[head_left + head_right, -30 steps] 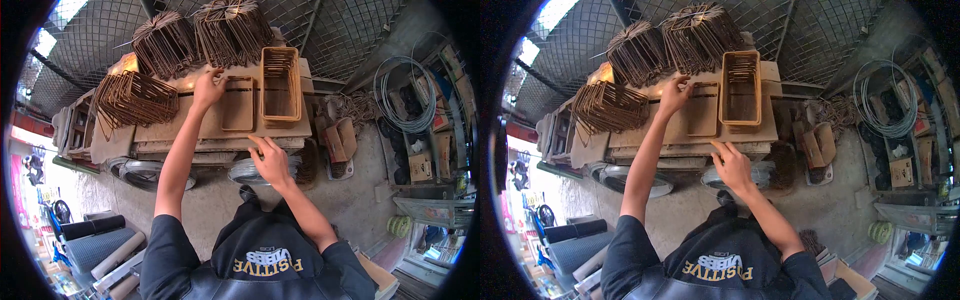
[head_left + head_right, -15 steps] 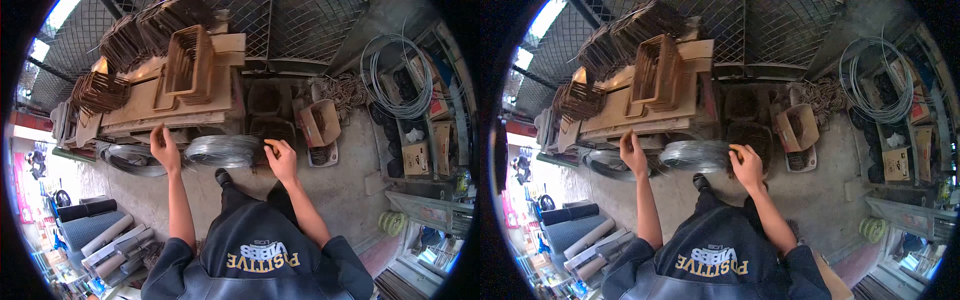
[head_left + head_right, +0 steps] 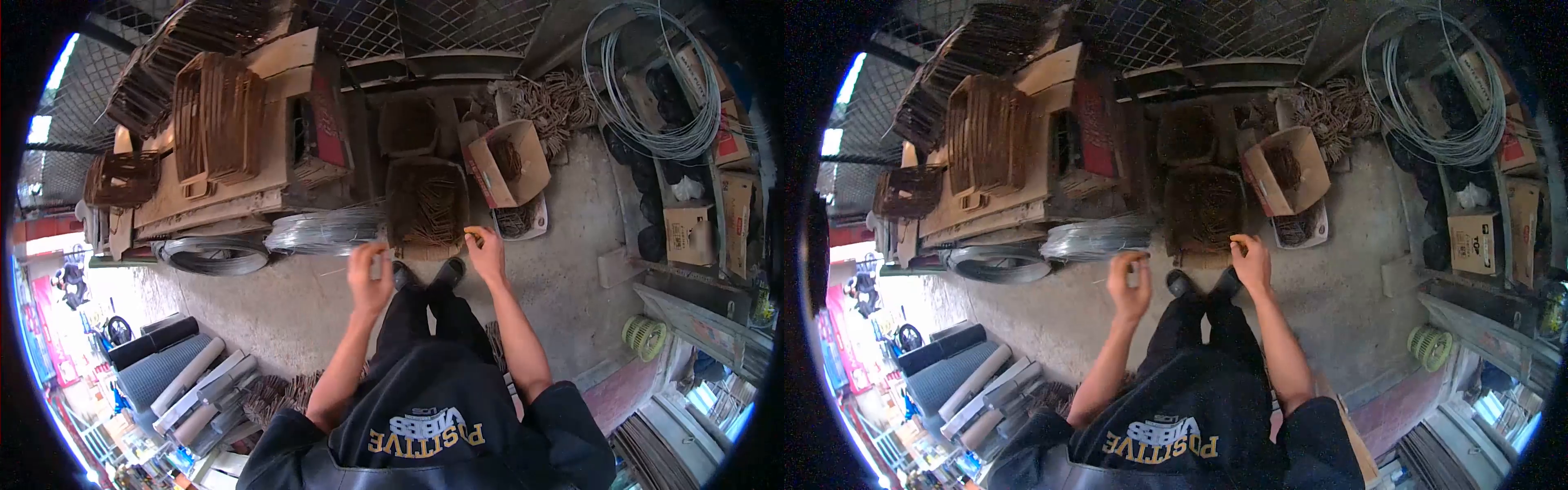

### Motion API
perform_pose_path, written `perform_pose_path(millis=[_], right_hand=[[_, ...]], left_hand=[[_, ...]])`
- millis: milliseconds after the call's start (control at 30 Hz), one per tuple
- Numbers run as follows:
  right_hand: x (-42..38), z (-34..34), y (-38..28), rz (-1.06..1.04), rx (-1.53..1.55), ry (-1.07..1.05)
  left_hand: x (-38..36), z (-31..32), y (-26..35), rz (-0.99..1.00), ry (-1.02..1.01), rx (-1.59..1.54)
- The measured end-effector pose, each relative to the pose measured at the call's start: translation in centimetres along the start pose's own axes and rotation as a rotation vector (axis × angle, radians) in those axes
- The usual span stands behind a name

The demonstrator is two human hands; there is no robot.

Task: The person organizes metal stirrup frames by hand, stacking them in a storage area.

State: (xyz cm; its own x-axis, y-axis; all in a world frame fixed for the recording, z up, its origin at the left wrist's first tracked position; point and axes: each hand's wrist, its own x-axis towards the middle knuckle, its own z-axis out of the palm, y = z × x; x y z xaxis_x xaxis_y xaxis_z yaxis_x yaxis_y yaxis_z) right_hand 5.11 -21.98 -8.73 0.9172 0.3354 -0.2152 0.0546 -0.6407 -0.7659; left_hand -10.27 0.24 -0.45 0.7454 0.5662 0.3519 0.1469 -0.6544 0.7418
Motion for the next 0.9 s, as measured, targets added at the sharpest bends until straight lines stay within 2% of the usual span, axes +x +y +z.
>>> perform_pose_path(millis=[33,67,100,133,200,233,333,367,433,467,533,567,600,667,700,733,767,800,833,867,900], right_hand=[[0.4,0.6,1.2,0.089,0.030,-0.040],[1.3,1.5,2.9,0.172,0.061,-0.077],[2.6,2.9,5.0,0.165,0.058,-0.071],[3.2,5.0,8.1,0.208,0.046,-0.050],[6.0,8.7,13.0,0.248,0.032,-0.033],[7.0,10.8,15.3,0.261,0.028,-0.038],[11.5,17.6,21.9,0.282,0.058,-0.043],[13.7,19.9,24.3,0.216,0.002,-0.046],[17.7,24.3,28.5,0.145,-0.052,-0.043],[19.6,26.1,29.9,0.079,-0.066,0.013],[23.4,29.6,32.4,0.002,-0.077,0.075],[25.3,31.1,33.3,0.087,-0.100,0.062],[27.0,32.4,34.1,0.172,-0.123,0.048],[29.2,34.5,35.1,0.183,-0.174,0.059],[31.0,35.2,35.0,0.187,-0.229,0.076],[32.6,36.1,35.6,0.174,-0.220,0.080],[33.6,36.9,36.3,0.134,-0.324,0.068],[34.5,37.4,36.8,0.094,-0.432,0.059],[35.0,37.8,37.0,0.089,-0.430,0.056],[35.8,38.0,37.0,0.097,-0.492,0.029],[36.4,38.3,36.9,0.107,-0.550,0.003]], left_hand=[[-0.7,1.7,0.0,-0.007,-0.008,-0.004],[-1.2,3.7,-0.4,-0.115,-0.103,-0.085],[-1.2,6.0,-1.5,-0.216,-0.191,-0.165],[-1.7,8.5,-3.6,-0.217,-0.191,-0.167],[-3.9,14.6,-10.0,-0.461,-0.353,-0.203],[-4.9,17.8,-13.6,-0.558,-0.350,-0.315],[-8.2,26.9,-25.8,-0.671,-0.279,-0.450],[-8.7,29.4,-29.5,-0.672,-0.276,-0.447],[-9.1,33.7,-36.9,-0.870,-0.397,-0.285],[-9.0,35.8,-39.9,-0.867,-0.388,-0.289],[-8.9,39.2,-45.9,-0.961,-0.466,0.031],[-15.2,45.3,-59.5,-0.820,-0.353,-0.148],[-14.6,46.3,-60.1,-0.813,-0.346,-0.151],[-12.4,46.1,-58.8,-1.067,-0.290,-0.290],[-15.8,50.4,-68.5,-1.052,-0.278,-0.292],[-19.3,53.6,-75.5,-1.457,-0.039,-0.846],[-17.2,56.7,-79.0,-1.804,0.243,-1.426],[-19.5,55.2,-79.3,-1.796,0.244,-1.425],[-17.4,54.4,-76.4,-1.538,-0.168,-1.088],[-13.4,51.0,-72.5,-1.229,-0.516,-0.737],[-11.6,49.4,-68.9,-1.221,-0.509,-0.735]])
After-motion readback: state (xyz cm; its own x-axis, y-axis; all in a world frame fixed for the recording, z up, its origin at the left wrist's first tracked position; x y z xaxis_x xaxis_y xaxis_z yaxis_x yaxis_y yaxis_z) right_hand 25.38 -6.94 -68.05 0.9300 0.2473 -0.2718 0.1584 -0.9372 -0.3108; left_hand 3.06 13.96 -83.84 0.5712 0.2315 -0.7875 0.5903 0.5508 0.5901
